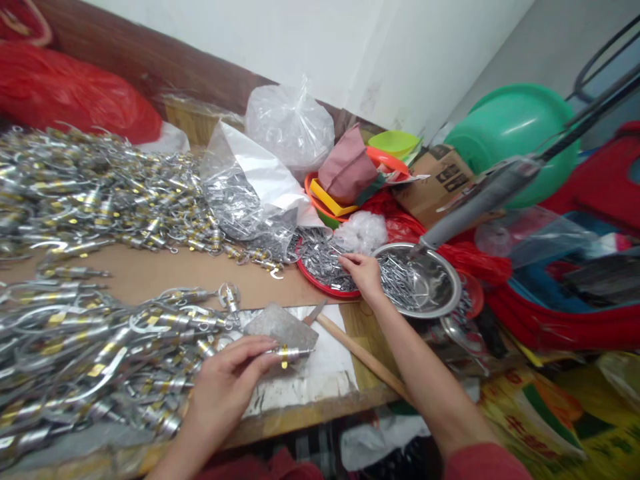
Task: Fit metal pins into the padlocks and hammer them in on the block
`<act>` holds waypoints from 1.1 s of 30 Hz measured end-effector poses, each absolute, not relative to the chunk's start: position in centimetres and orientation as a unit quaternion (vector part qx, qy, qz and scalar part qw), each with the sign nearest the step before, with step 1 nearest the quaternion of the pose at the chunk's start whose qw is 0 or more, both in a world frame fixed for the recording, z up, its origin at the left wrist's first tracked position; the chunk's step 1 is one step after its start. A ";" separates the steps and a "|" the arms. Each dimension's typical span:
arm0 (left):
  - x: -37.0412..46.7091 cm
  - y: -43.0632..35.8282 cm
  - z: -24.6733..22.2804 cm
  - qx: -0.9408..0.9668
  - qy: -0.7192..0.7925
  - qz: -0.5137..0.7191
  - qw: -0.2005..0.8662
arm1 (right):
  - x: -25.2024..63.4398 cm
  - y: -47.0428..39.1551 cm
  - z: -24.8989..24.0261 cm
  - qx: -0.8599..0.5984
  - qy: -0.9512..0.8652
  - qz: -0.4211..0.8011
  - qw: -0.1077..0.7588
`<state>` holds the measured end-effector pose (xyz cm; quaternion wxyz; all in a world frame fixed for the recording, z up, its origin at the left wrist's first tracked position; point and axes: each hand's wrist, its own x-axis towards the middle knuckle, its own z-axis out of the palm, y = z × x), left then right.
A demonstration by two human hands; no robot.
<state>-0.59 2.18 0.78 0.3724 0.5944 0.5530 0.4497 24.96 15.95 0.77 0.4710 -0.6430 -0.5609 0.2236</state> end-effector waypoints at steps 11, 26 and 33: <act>-0.7 1.1 0.0 0.591 0.563 0.484 0.316 | 14.5 2.2 2.3 -0.505 -0.534 0.441 0.515; -0.7 0.6 1.4 0.619 0.504 0.493 0.347 | 13.9 0.8 1.7 -0.468 -0.503 0.479 0.546; -1.2 0.8 1.5 0.523 0.542 0.456 0.474 | 16.1 -0.2 1.4 -0.350 -0.797 0.117 0.479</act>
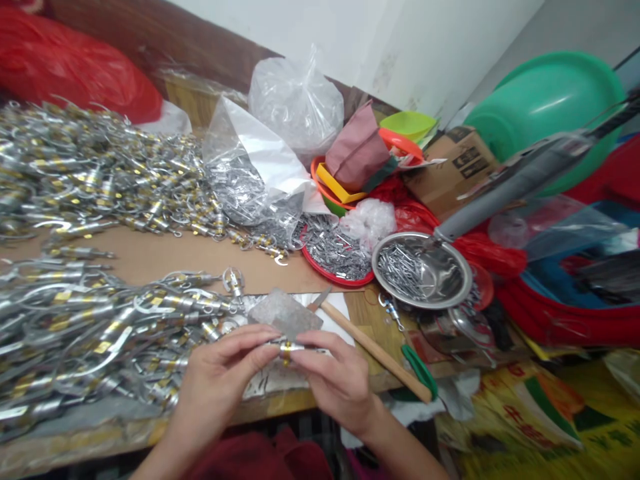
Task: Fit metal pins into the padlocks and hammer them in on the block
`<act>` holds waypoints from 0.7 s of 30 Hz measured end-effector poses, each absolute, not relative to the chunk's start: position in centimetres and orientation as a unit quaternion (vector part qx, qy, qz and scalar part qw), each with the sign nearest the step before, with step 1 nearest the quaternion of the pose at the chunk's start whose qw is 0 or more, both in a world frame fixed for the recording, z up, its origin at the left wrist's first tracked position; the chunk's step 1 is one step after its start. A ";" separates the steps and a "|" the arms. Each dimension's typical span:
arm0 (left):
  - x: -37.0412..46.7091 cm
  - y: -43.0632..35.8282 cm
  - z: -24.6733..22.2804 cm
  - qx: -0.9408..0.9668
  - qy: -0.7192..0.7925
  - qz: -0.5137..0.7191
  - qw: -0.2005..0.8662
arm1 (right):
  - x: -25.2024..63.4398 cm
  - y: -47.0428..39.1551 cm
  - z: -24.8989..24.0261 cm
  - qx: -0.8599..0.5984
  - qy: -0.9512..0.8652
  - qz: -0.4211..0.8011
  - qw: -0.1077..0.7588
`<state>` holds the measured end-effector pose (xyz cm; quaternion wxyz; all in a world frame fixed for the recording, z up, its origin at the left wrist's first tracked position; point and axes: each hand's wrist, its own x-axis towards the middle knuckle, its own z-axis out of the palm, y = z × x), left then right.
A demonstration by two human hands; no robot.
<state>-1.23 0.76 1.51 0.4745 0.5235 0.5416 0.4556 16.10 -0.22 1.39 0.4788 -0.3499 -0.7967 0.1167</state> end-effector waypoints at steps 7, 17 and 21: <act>-1.4 0.7 2.4 0.553 0.530 0.441 0.468 | 16.8 0.1 2.3 -0.259 -0.859 0.014 0.442; -1.7 0.3 2.8 0.608 0.516 0.429 0.425 | 17.1 -0.6 2.6 -0.313 -0.844 0.047 0.434; -1.4 0.0 2.7 0.599 0.530 0.436 0.413 | 17.2 -0.9 3.1 -0.306 -0.852 0.046 0.422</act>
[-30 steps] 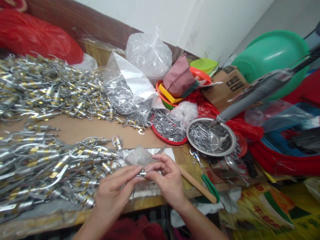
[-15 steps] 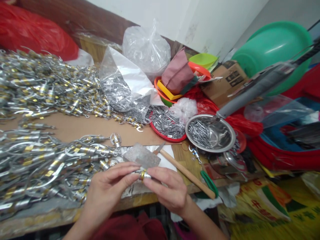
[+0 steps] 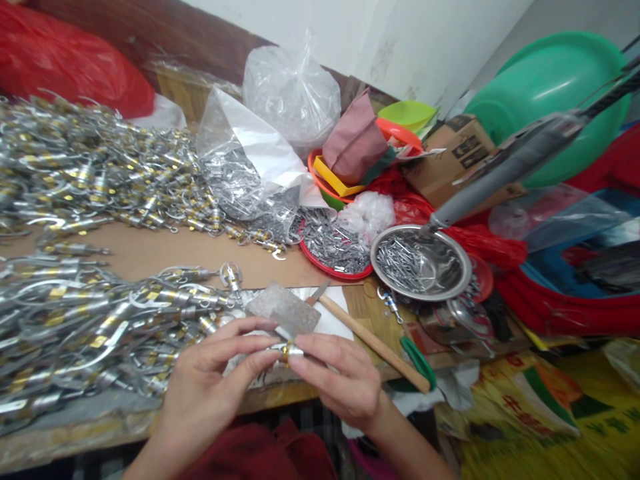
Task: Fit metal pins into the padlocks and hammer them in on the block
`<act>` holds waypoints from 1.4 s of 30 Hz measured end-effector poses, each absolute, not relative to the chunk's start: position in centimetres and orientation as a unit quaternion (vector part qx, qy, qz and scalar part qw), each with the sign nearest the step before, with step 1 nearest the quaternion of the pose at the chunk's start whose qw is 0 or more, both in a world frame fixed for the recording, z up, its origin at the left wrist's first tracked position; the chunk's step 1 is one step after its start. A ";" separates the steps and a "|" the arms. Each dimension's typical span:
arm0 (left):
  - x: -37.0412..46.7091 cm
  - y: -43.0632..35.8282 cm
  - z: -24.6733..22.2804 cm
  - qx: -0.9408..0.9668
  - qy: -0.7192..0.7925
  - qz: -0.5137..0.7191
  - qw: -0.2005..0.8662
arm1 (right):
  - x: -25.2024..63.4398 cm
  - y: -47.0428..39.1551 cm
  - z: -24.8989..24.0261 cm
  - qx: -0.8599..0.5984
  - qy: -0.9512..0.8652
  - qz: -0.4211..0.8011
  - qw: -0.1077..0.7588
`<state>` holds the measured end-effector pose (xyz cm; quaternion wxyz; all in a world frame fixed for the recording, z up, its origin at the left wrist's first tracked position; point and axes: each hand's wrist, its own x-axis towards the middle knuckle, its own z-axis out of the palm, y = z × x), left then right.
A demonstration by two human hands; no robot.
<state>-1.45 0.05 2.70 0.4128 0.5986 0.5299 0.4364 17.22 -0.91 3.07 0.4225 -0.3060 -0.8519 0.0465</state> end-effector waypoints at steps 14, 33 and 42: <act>-1.0 0.3 1.9 0.488 0.533 0.381 0.577 | 15.9 -1.2 1.6 -0.402 -0.759 0.193 0.475; 0.6 0.4 1.7 0.332 0.451 0.482 0.674 | 20.2 12.8 1.7 -0.685 -0.702 0.026 0.192; 0.1 1.1 1.2 0.308 0.452 0.449 0.707 | 20.3 17.3 0.3 -0.700 -0.700 0.039 0.137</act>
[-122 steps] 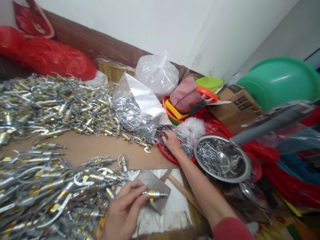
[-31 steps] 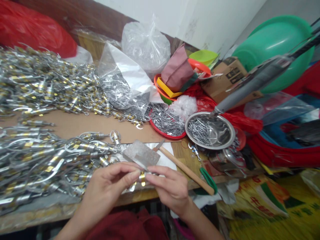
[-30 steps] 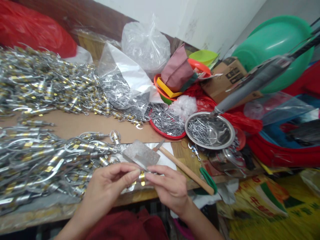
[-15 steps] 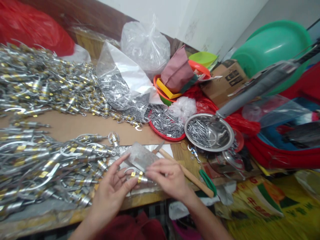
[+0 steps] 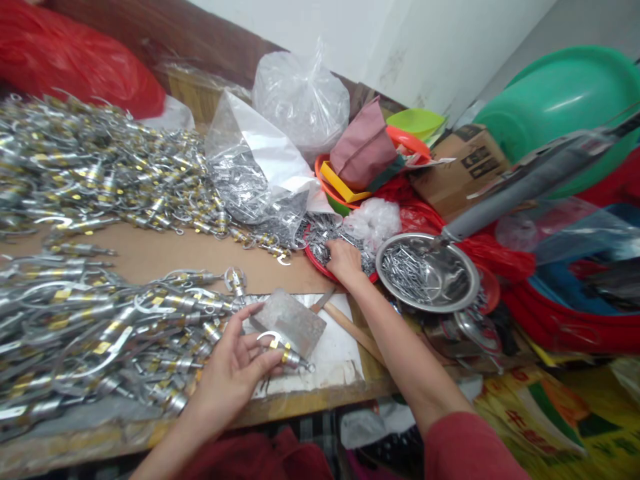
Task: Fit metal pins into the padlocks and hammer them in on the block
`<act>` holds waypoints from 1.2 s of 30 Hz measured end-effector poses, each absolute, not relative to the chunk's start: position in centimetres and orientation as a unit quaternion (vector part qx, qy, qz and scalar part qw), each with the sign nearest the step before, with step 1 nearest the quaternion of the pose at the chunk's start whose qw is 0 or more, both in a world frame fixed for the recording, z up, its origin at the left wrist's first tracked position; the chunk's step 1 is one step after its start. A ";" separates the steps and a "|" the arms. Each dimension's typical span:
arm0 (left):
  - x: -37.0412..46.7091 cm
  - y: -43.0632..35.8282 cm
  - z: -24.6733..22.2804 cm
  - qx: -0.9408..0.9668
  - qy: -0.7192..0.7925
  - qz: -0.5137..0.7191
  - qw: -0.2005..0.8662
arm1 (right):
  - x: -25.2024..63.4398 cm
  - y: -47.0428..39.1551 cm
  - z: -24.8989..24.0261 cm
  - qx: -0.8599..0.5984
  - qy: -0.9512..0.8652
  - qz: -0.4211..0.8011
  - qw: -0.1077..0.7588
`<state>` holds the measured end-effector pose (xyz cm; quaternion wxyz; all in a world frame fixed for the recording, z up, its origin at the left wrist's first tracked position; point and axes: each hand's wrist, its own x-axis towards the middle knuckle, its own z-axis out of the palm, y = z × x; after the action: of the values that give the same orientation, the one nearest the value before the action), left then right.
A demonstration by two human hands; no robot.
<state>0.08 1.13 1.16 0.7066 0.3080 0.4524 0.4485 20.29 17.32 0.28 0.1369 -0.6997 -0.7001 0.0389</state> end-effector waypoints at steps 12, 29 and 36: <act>-0.3 1.5 0.1 0.300 0.417 0.463 0.722 | 16.8 5.0 2.4 -0.489 -0.769 0.269 0.312; -0.2 1.4 -0.1 0.303 0.412 0.478 0.714 | 13.6 4.2 1.5 -0.449 -0.806 0.242 0.300; -0.2 1.5 0.1 0.292 0.427 0.472 0.714 | 20.0 2.9 1.0 -0.605 -0.700 0.121 0.360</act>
<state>-0.22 1.50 0.08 0.7140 0.2925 0.4267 0.4719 20.02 2.86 1.04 0.3605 -0.6049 -0.6997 0.1209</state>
